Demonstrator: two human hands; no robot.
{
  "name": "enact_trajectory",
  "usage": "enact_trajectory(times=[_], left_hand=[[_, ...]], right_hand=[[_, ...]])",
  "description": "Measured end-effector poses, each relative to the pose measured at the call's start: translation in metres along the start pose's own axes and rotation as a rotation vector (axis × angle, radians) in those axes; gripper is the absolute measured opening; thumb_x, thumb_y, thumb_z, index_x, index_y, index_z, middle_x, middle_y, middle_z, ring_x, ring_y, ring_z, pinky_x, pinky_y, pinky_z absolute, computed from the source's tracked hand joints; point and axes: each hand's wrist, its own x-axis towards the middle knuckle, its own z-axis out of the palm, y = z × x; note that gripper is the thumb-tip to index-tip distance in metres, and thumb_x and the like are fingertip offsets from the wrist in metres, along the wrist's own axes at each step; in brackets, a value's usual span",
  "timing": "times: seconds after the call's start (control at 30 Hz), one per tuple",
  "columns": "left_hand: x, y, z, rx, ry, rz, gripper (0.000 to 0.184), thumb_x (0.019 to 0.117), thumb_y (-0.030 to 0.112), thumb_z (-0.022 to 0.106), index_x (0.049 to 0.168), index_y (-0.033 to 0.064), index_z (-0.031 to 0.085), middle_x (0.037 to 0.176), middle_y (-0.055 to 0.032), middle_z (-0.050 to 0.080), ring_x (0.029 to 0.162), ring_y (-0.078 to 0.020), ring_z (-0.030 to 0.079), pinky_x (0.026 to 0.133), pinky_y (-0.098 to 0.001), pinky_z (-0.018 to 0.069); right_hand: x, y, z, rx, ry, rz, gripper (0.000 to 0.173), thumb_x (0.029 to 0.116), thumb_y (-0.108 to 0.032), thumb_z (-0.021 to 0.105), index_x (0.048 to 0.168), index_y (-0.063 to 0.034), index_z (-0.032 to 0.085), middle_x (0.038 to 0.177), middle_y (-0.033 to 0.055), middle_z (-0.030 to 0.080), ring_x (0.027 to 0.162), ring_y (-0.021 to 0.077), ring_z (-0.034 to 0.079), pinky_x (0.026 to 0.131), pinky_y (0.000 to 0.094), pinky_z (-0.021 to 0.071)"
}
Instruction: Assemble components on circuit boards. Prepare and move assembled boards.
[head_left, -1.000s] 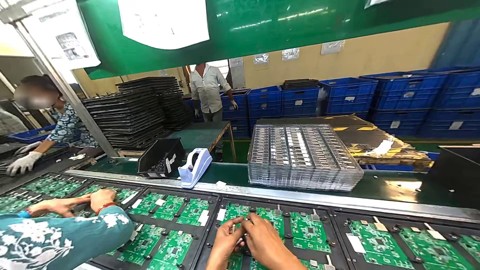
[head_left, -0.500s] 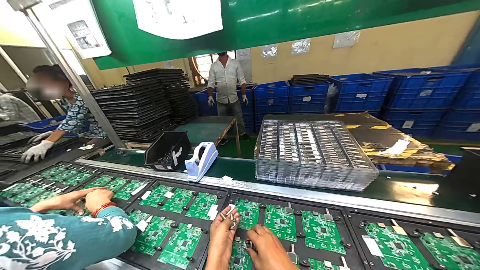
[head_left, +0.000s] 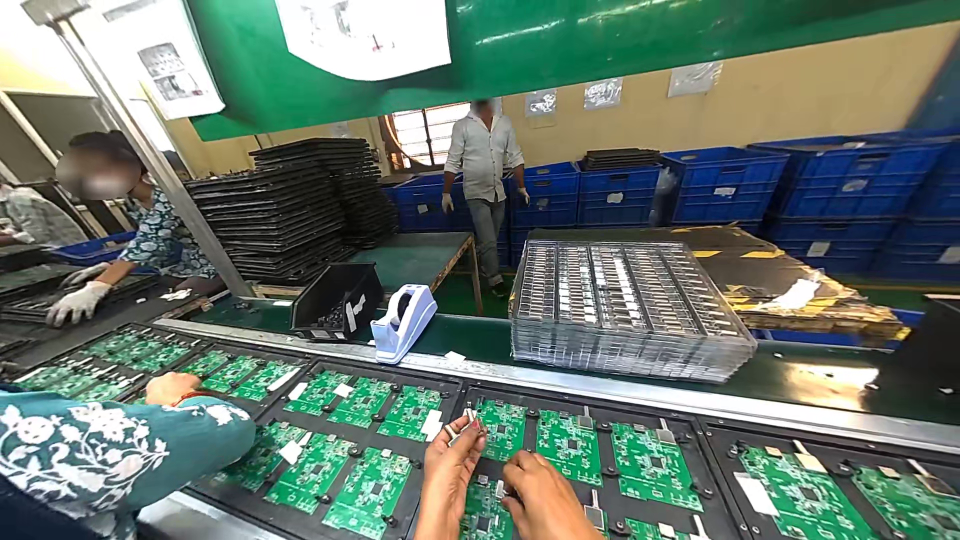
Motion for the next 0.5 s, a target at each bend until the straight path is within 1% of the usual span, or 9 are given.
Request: enact_trajectory(times=[0.07, 0.13, 0.2, 0.37, 0.43, 0.5], left_hand=[[-0.001, 0.001, 0.001, 0.021, 0.006, -0.016, 0.018, 0.0989, -0.005, 0.06, 0.116, -0.0076, 0.057, 0.085, -0.012, 0.068, 0.068, -0.0131, 0.069, 0.065, -0.0226, 0.0593], [-0.002, 0.001, 0.001, 0.041, -0.006, -0.021, 0.014, 0.0997, -0.004, 0.059, 0.114, -0.0072, 0.059, 0.085, -0.0114, 0.068, 0.069, -0.0128, 0.069, 0.065, -0.0227, 0.059], [-0.001, 0.0, 0.0, 0.059, -0.022, -0.024, 0.014, 0.1004, -0.004, 0.058, 0.114, -0.0067, 0.059, 0.088, -0.0115, 0.069, 0.071, -0.0127, 0.068, 0.067, -0.0226, 0.0585], [0.0, -0.001, -0.001, 0.094, -0.032, -0.033, 0.016, 0.1018, -0.002, 0.056, 0.117, -0.0064, 0.059, 0.089, -0.012, 0.068, 0.072, -0.0128, 0.068, 0.066, -0.0221, 0.0574], [0.0, -0.001, -0.001, 0.098, -0.031, -0.035, 0.016, 0.1015, -0.002, 0.057, 0.117, -0.0061, 0.059, 0.089, -0.0119, 0.068, 0.071, -0.0124, 0.067, 0.065, -0.0217, 0.057], [0.0, 0.0, -0.001, 0.103, -0.028, -0.038, 0.015, 0.1014, -0.002, 0.058, 0.116, -0.0056, 0.059, 0.087, -0.0112, 0.068, 0.07, -0.0119, 0.067, 0.064, -0.0212, 0.0567]], right_hand=[[0.0, 0.001, -0.003, -0.005, -0.022, -0.007, 0.024, 0.0963, -0.012, 0.064, 0.113, 0.0036, 0.071, 0.123, 0.0257, 0.064, 0.12, 0.0414, 0.06, 0.102, 0.0507, 0.0477], [0.0, 0.002, -0.006, -0.007, -0.047, -0.006, 0.023, 0.0965, -0.011, 0.064, 0.113, 0.0036, 0.071, 0.123, 0.0259, 0.063, 0.12, 0.0413, 0.059, 0.102, 0.0511, 0.0471], [0.0, 0.003, -0.007, -0.006, -0.051, -0.009, 0.023, 0.0965, -0.011, 0.064, 0.112, 0.004, 0.071, 0.122, 0.0265, 0.064, 0.119, 0.0418, 0.059, 0.102, 0.0515, 0.0467], [-0.004, 0.003, -0.011, -0.036, -0.077, -0.015, 0.023, 0.0974, -0.01, 0.062, 0.114, 0.0043, 0.071, 0.124, 0.0272, 0.063, 0.12, 0.0429, 0.059, 0.103, 0.0519, 0.0467], [-0.005, 0.001, -0.013, -0.045, -0.097, 0.0, 0.024, 0.098, -0.01, 0.062, 0.115, 0.004, 0.07, 0.125, 0.0266, 0.063, 0.121, 0.0422, 0.059, 0.103, 0.0516, 0.0467], [-0.006, 0.001, -0.012, -0.048, -0.079, 0.018, 0.023, 0.0978, -0.011, 0.063, 0.114, 0.0034, 0.071, 0.124, 0.0259, 0.063, 0.12, 0.0416, 0.059, 0.102, 0.0515, 0.0475]])
